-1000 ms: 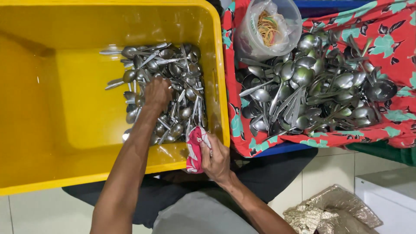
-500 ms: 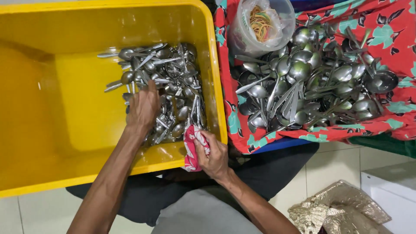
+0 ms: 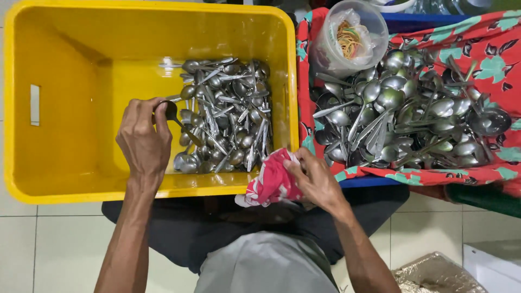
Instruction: Wipe individual metal spoons with a cloth and place them into a bin.
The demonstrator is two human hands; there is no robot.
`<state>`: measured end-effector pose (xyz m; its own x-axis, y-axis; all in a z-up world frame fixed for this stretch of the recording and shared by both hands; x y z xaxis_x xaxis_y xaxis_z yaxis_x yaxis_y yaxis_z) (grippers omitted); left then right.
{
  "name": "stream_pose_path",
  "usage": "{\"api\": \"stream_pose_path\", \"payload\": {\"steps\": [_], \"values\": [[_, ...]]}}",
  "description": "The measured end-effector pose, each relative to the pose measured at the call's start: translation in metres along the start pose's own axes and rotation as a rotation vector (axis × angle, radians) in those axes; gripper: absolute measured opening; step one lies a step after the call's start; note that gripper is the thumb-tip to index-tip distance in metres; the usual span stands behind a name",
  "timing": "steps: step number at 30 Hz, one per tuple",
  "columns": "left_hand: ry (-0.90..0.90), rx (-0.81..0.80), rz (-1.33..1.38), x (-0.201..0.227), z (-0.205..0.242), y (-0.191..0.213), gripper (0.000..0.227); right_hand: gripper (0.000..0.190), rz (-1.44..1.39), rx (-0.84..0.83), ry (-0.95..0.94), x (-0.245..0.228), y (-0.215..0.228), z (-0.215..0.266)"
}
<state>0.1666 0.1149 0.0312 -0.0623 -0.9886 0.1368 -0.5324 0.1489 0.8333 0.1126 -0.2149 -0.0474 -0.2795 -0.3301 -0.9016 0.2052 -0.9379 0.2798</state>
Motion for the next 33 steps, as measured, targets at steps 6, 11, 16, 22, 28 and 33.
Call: {"api": "stream_pose_path", "payload": {"steps": [6,11,16,22,28,33], "values": [[0.045,-0.042,0.099,0.000,-0.002,0.006,0.006,0.012,-0.401,-0.093,0.107,-0.109,0.063,0.065],[0.043,-0.100,0.248,-0.001,-0.006,-0.004,0.007,0.015,-0.599,0.162,0.239,-0.110,0.036,0.008],[0.016,-0.164,0.357,0.027,-0.011,-0.007,0.007,0.014,-0.610,0.141,0.269,-0.055,-0.029,-0.038],[0.008,-0.254,0.489,0.046,-0.008,-0.040,0.007,0.018,-0.547,0.029,0.271,-0.036,-0.057,-0.052],[0.037,-0.271,0.544,0.062,-0.006,-0.052,0.007,0.016,-0.606,0.042,0.197,-0.018,-0.067,-0.063],[0.051,-0.245,0.562,0.079,0.001,-0.067,0.006,0.009,-0.616,-0.017,0.077,-0.038,-0.090,-0.059]]}}
Point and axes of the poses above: each hand's wrist, its own z-axis away from the middle knuckle, its own y-axis out of the back of the hand, x = y × z, the point moved 8 cm from there along -z, towards the middle knuckle, and after that the axes turned 15 degrees about -z, right-handed, at the moved point
